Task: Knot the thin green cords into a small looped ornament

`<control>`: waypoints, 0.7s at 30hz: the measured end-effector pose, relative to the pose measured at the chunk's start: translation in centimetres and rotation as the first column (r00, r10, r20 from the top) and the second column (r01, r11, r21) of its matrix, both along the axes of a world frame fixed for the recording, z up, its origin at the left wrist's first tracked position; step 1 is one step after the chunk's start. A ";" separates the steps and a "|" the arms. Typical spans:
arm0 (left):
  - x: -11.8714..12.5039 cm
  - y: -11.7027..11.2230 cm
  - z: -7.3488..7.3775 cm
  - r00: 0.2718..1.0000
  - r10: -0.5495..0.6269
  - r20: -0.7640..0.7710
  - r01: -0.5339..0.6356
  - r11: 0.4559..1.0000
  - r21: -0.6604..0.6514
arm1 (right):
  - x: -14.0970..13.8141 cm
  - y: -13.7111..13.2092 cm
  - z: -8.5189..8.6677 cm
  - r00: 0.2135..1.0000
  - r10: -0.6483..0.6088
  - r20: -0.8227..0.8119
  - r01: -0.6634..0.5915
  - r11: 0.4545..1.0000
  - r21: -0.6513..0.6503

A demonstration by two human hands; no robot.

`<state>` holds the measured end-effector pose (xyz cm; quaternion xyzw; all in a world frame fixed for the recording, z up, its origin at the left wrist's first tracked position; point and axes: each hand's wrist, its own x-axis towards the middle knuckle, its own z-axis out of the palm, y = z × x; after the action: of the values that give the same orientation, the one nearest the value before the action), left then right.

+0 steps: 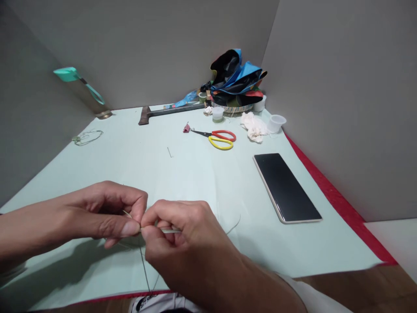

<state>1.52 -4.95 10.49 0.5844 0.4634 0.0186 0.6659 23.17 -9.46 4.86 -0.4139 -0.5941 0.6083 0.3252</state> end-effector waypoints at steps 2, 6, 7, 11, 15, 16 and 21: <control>0.0 0.4 0.1 0.999 -0.039 0.020 0.039 0.999 0.008 | 0.0 0.1 0.1 0.999 0.009 -0.050 -0.013 0.997 -0.079; 0.0 1.3 0.4 0.989 -0.146 0.025 0.141 0.977 0.158 | 0.1 0.3 0.4 0.989 0.022 -0.147 -0.056 0.971 -0.231; 0.0 1.6 0.5 0.984 -0.175 0.013 0.169 0.964 0.203 | 0.1 0.3 0.5 0.986 0.024 -0.165 -0.064 0.968 -0.241; -0.1 3.3 0.9 0.955 -0.293 -0.038 0.285 0.877 0.387 | 0.5 0.2 0.6 0.982 0.039 -0.185 -0.089 0.957 -0.276; -0.2 6.3 0.6 0.934 -0.332 -0.130 0.351 0.794 0.496 | 1.3 0.2 0.3 0.977 0.025 -0.213 -0.089 0.951 -0.297; -0.3 7.3 0.3 0.927 -0.338 -0.165 0.373 0.770 0.517 | 1.5 0.2 0.1 0.975 0.020 -0.223 -0.087 0.951 -0.296; -0.7 14.7 -0.5 0.867 -0.276 -0.415 0.493 0.597 0.632 | 2.6 0.3 -0.5 0.973 -0.003 -0.233 -0.065 0.957 -0.282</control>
<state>0.84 9.79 9.99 0.8807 0.3666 -0.0277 0.2986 25.72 -9.13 4.37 -0.3739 -0.4640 0.7371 0.3186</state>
